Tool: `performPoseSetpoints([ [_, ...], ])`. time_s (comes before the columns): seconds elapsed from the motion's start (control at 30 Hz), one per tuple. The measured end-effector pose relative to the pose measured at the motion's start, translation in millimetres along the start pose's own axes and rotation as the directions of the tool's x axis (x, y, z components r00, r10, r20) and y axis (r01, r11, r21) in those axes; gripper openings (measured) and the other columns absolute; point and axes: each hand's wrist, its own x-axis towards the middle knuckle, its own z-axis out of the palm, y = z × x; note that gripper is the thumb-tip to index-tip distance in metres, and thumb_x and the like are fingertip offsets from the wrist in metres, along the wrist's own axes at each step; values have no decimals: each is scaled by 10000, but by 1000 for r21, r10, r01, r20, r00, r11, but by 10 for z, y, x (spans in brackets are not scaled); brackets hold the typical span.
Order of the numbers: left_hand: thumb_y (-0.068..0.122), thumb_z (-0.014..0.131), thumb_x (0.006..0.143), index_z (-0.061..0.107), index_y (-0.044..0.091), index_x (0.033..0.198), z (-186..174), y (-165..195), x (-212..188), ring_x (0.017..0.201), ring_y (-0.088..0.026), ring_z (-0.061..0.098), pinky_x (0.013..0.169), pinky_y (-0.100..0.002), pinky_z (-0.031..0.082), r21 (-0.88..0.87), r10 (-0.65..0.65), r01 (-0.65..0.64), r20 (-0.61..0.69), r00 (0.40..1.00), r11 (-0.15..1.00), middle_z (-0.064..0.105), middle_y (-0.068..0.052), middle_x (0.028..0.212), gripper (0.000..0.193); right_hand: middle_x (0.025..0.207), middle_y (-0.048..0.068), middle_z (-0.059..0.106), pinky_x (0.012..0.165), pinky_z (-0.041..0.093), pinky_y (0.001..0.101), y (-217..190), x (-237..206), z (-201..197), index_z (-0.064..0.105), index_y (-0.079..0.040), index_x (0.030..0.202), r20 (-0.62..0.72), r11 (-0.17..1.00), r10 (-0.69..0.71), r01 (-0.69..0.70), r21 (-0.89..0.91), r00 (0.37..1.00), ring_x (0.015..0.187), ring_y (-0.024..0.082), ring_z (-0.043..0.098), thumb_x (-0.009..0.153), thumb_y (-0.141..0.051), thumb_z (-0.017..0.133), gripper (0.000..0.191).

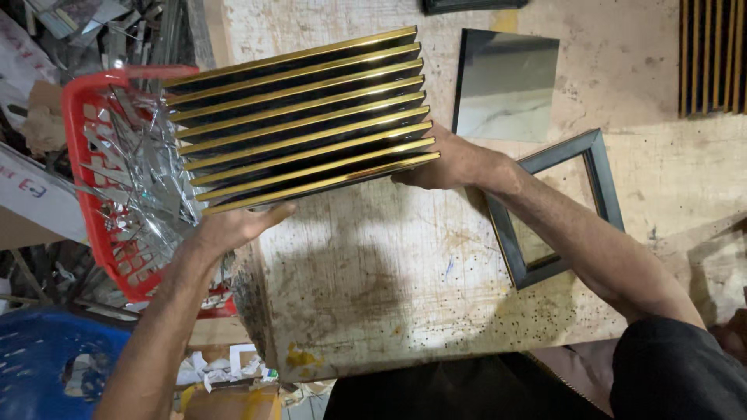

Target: The person assembles small square picture frames by placing glass panes into black frames and stacking them. They repeatedly pick up frames, insert glass, and stack the completed units on the table.

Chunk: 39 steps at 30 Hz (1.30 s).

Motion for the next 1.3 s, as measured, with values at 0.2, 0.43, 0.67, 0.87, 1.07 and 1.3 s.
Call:
performPoseSetpoints([
  [0.2, 259, 735, 921, 693, 98, 1272, 65, -106, -145, 1144, -228, 654, 1013, -396, 534, 159, -87, 80, 41, 995, 984, 709, -105, 1219, 388, 1302, 139, 613, 1048, 531, 405, 51, -85, 130, 574, -36, 1361, -351, 875, -317, 414, 251, 881, 1213, 257, 582, 911, -105, 787, 503],
  [0.43, 317, 647, 980, 577, 99, 1409, 90, -530, -348, 1287, -246, 570, 1111, -419, 465, 313, 52, -88, 123, 991, 946, 596, -107, 1406, 486, 1366, 87, 619, 1044, 554, 396, 185, -121, 298, 526, -50, 1432, -236, 502, -83, 245, 830, 968, 1222, 195, 570, 1055, -203, 654, 427],
  [0.67, 379, 571, 1029, 476, 103, 1525, 83, -432, -202, 1411, -265, 491, 1191, -437, 407, 405, 78, -175, 245, 966, 897, 487, -109, 1571, 576, 1407, 219, 490, 1197, 349, 512, 147, 86, 221, 554, -59, 1369, -404, 897, -441, 414, -157, 802, 1332, 436, 406, 894, -221, 789, 555],
  [0.87, 369, 575, 1033, 489, 131, 1518, -20, -306, -154, 1440, -285, 470, 1224, -458, 388, 586, 169, -288, 250, 953, 758, 470, -121, 1586, 547, 1377, 180, 490, 1232, 341, 564, 169, 109, 214, 570, -85, 1367, -431, 850, -527, 472, -236, 733, 1357, 434, 410, 915, -215, 822, 533],
  [1.07, 372, 615, 1019, 480, 133, 1531, 46, -773, -297, 1458, -282, 448, 1254, -473, 340, 395, 121, -160, 122, 985, 905, 480, -101, 1589, 581, 1508, 170, 400, 1210, 356, 516, 186, 105, 269, 322, -122, 1508, -472, 822, -194, 405, 400, 860, 1387, 409, 378, 952, -302, 776, 739],
  [1.3, 409, 768, 914, 606, 109, 1391, -13, -479, -244, 1301, -314, 577, 1176, -464, 452, 479, -6, -22, 56, 998, 878, 563, -116, 1435, 586, 1439, 249, 401, 1232, 309, 516, 31, 65, 9, 195, 5, 1551, -475, 911, -363, 413, 1, 802, 1355, 384, 397, 647, -312, 938, 1212],
])
